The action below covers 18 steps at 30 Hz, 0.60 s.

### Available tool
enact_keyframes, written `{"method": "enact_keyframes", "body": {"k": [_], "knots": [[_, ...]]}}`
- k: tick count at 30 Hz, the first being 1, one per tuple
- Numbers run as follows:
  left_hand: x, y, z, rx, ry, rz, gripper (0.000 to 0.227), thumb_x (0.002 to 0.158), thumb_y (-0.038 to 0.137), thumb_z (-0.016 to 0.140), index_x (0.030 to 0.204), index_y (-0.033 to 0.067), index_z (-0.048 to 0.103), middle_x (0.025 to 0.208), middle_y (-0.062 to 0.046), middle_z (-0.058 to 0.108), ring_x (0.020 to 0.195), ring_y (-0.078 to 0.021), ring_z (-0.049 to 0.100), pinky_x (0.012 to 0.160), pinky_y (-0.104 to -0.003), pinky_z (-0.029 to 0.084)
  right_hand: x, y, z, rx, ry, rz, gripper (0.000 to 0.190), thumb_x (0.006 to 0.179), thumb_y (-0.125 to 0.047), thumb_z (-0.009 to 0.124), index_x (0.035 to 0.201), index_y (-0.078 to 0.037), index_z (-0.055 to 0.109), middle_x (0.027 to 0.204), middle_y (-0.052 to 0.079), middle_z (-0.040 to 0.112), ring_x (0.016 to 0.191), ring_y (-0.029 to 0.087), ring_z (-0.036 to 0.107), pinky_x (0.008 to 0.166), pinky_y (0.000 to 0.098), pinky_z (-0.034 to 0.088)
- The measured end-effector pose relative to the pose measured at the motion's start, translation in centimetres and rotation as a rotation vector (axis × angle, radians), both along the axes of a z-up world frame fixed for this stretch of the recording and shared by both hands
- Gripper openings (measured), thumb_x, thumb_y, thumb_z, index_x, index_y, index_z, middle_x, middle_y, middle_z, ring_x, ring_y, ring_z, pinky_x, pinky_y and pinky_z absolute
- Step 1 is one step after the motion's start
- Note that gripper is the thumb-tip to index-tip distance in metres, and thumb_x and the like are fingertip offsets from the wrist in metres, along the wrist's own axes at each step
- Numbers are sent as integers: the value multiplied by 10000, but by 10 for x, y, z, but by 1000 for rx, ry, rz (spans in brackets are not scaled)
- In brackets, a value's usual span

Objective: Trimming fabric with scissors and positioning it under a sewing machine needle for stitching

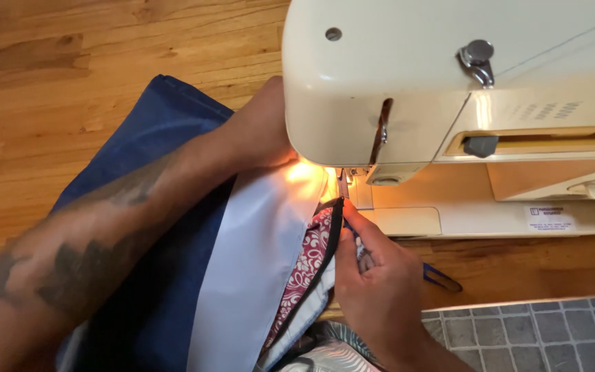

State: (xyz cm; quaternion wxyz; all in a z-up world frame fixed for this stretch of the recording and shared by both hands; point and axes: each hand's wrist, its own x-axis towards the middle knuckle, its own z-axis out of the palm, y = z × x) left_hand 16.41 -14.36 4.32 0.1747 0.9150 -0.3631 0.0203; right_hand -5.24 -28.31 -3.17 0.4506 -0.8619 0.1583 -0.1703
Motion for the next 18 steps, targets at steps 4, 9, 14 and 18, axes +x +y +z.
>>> {"method": "enact_keyframes", "body": {"k": [4, 9, 14, 18], "knots": [[-25, 25, -3, 16, -47, -15, 696, 929, 610, 924, 1416, 155, 722, 1318, -152, 757, 1272, -426, 658, 1158, -590, 374, -1, 0, 2, 43, 3, -4, 367, 1036, -170, 752, 1364, -153, 916, 600, -62, 513, 490, 74, 333, 460, 306, 343], [-134, 35, 12, 254, -458, 165, 779, 1149, 637, 532, 1595, 2, 613, 1717, -239, 626, 1654, -413, 496, 1405, -615, 242, -2, -6, 4, -19, -11, -3, 383, 1043, -197, 759, 1395, -200, 909, 579, -34, 488, 502, 109, 336, 478, 346, 370], [-133, 41, -27, 125, -237, 138, 646, 1136, 756, 396, 1557, 376, 707, 1775, -194, 493, 1728, -402, 314, 1223, -929, 165, -4, -6, -1, 12, -33, 33, 382, 1047, -204, 748, 1396, -147, 894, 621, -21, 579, 498, 99, 389, 486, 340, 411], [-115, 47, -32, 126, -254, 54, 687, 1134, 746, 439, 1622, 316, 660, 1789, -77, 543, 1692, -340, 420, 1230, -871, 209, -1, -5, 3, -19, 7, 16, 399, 1036, -242, 730, 1391, -152, 890, 614, 21, 710, 449, 136, 470, 520, 356, 484]]}}
